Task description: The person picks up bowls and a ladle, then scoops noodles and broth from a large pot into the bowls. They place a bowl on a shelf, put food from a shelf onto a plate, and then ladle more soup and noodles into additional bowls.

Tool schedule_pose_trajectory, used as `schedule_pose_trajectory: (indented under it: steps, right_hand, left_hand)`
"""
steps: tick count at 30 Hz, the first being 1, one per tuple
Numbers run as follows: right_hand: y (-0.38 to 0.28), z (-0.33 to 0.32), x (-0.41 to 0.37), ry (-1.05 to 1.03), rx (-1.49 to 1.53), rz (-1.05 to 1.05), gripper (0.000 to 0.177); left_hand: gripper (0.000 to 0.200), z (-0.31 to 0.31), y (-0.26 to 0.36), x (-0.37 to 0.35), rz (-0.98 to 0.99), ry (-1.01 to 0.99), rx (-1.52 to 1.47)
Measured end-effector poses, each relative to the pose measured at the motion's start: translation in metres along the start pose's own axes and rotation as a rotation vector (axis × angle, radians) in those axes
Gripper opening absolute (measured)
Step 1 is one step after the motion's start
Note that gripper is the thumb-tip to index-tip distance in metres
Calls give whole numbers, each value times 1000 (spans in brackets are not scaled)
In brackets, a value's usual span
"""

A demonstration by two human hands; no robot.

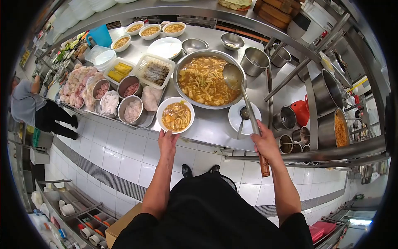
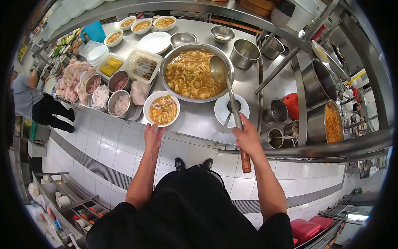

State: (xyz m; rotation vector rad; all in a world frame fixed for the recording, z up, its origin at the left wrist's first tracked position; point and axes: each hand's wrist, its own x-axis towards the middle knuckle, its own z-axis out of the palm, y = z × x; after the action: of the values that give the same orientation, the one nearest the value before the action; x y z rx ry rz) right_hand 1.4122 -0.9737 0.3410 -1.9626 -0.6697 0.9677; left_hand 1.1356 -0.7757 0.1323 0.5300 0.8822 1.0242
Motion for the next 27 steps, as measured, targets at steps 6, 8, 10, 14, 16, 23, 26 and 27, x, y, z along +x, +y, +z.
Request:
schedule_pose_trajectory:
  steps: [6,8,10,14,16,23,26,27]
  right_hand:
    - [5,-1,11,-132,214,121,63]
    - [0,-15,10,-260,640,230,50]
    - [-4,-20,0,-262,761,260,37]
    - [0,-27,-6,-252,954,277,26]
    - [6,-30,-5,-275,1023,267,22]
    - [-8,-35,-16,-383,1199,252,11]
    - [-20,-37,-24,-394,1189,217,15]
    - [-22,-37,-26,-402,1198,203,19]
  left_hand:
    - [47,-7,5,-13,-73,146,-31]
    - [50,-20,4,-21,-91,176,56]
    - [53,-38,-1,-29,-109,208,139]
    - [46,-97,-32,-39,-284,236,340]
    - [41,-133,-52,-45,-348,246,415]
    - [38,-229,-83,-73,-667,290,937]
    - [37,-239,-83,-79,-680,291,927]
    - [37,-240,-84,-79,-680,294,924]
